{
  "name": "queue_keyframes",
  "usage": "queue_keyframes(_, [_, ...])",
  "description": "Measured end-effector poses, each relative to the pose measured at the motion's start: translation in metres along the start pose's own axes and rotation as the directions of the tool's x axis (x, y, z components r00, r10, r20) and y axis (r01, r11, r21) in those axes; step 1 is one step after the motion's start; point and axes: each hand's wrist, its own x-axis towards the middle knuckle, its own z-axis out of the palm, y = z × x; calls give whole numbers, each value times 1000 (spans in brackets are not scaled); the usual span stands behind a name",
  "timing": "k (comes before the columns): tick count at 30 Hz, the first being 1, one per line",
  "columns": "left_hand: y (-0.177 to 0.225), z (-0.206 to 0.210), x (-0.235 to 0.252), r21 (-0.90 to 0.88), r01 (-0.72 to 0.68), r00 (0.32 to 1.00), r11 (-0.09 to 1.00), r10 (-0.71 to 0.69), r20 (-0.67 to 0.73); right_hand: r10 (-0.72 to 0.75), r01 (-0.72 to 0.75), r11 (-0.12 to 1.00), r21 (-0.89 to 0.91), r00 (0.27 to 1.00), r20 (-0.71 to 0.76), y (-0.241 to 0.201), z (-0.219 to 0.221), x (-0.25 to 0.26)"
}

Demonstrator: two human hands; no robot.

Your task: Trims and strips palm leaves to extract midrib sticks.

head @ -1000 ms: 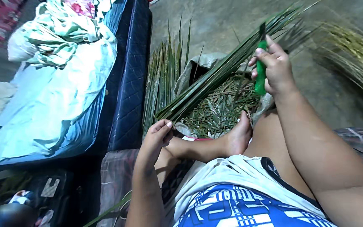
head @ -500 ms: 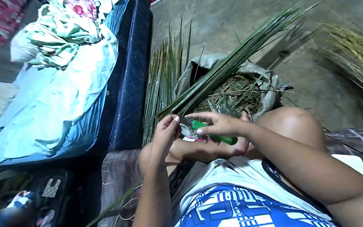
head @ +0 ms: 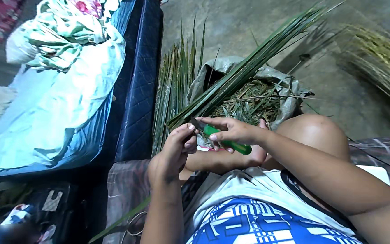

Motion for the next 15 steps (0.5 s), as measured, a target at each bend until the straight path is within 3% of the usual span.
queue_keyframes(8, [-2, -4, 0, -27, 19, 998, 999, -17, 65, -30, 31, 999, 16, 998, -50, -1, 0, -1])
queue_keyframes(15, [-3, 3, 0, 32, -86, 996, 996, 87, -21, -1, 1, 1000, 6, 1000, 29, -1, -2, -2])
